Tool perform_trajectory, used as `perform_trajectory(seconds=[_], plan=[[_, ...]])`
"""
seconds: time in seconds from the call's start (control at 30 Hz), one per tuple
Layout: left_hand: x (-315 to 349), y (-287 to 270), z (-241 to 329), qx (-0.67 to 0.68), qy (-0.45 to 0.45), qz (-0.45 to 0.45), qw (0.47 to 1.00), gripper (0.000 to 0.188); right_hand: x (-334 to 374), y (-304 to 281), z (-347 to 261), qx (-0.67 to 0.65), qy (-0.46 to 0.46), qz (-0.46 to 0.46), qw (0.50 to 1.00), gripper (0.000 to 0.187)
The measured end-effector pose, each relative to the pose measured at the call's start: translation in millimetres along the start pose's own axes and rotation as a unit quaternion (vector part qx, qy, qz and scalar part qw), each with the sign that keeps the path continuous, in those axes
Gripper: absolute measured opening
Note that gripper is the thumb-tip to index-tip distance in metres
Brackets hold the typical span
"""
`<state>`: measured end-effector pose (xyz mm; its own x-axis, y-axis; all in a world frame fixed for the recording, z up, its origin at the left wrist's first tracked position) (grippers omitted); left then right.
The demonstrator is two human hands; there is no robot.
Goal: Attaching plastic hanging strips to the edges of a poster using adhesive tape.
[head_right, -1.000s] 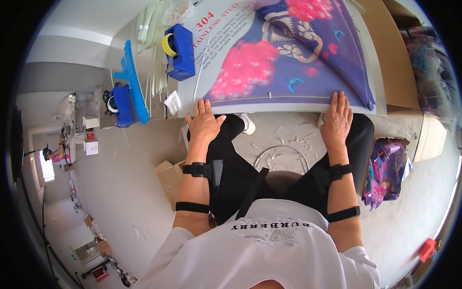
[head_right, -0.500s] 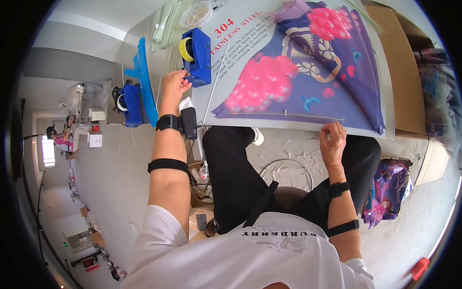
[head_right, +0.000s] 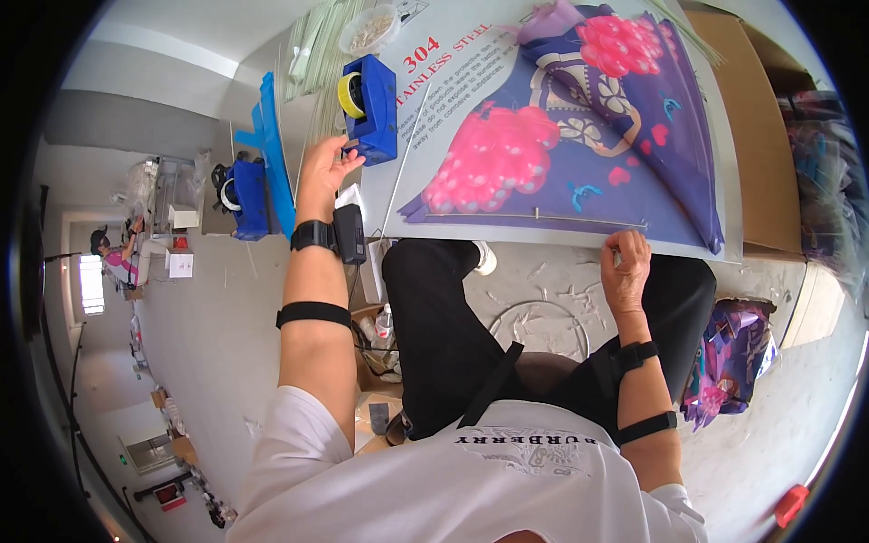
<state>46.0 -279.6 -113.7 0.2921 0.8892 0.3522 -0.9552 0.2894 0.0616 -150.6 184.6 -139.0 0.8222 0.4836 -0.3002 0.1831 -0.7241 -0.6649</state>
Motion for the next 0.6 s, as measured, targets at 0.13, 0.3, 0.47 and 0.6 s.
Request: perform_trajectory(seconds=[0.13, 0.3, 0.47, 0.6], plan=[[3.2, -14.2, -18.3, 0.090, 0.005, -0.003, 0.996, 0.012, -0.7, -1.0, -3.7, 0.006, -0.009, 0.002, 1.000, 0.012], [9.8, -8.0, -33.9, 0.158, -0.024, -0.002, 0.987, 0.009, 0.0, -1.6, -2.1, 0.008, -0.017, -0.001, 1.000, 0.012], [6.6, -9.3, -60.7, 0.202, -0.150, -0.003, 0.968, 0.008, -0.7, 0.1, -6.2, 0.018, -0.027, 0.003, 0.999, 0.012], [12.9, -5.8, -85.6, 0.114, -0.191, -0.001, 0.975, 0.009, -1.5, 0.9, -6.9, 0.027, -0.025, 0.001, 0.999, 0.013]])
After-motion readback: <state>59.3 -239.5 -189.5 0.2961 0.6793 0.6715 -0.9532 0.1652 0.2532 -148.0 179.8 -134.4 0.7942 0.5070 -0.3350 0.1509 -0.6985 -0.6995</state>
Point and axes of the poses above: each hand's wrist, its own x-axis away from the middle knuckle, its own y-axis out of the palm, z = x × y, the point moved 8 cm from there along -x, towards the middle knuckle, and after that the axes turned 5 degrees about y, right-handed, at the moved point
